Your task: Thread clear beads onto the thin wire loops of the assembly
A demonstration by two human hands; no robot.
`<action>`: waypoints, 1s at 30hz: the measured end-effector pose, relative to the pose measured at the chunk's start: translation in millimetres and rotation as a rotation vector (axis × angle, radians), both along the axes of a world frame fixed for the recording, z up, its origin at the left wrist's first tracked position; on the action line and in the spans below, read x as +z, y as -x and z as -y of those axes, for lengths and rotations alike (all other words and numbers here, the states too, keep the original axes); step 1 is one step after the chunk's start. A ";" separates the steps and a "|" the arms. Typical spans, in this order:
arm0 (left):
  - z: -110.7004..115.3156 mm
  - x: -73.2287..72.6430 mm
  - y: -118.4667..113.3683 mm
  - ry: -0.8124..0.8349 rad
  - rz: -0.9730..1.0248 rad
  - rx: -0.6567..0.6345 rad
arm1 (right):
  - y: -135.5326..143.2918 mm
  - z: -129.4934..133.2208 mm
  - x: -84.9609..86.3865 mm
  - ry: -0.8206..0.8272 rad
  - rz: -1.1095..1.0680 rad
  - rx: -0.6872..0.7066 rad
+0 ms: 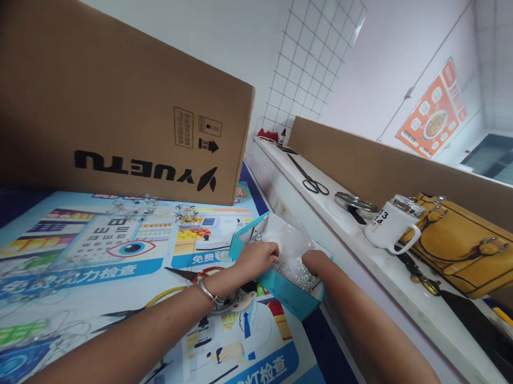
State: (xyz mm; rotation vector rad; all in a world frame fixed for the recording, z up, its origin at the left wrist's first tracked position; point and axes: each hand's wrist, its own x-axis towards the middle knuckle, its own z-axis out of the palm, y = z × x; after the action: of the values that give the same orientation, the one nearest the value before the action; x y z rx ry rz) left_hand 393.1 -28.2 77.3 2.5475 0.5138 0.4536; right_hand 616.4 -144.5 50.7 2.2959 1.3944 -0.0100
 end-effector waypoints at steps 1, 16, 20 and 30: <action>-0.2 -0.2 -0.6 -0.001 0.000 0.000 | -0.2 -0.3 0.0 0.016 -0.009 -0.006; 1.7 1.5 1.1 0.002 0.046 0.013 | 30.8 8.7 57.1 -0.003 -0.117 -0.036; 1.8 2.1 -0.6 0.024 0.097 -0.005 | 55.4 19.2 66.7 -0.210 -0.124 -0.039; -8.7 22.8 5.8 0.280 0.223 -0.075 | 126.5 17.1 66.4 -0.602 -0.358 -0.032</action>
State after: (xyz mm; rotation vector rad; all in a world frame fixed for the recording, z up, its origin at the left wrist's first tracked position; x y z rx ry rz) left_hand 387.3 -19.5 100.1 2.2072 0.3689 0.5857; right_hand 489.9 -161.5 117.1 2.9199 1.7153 -0.0133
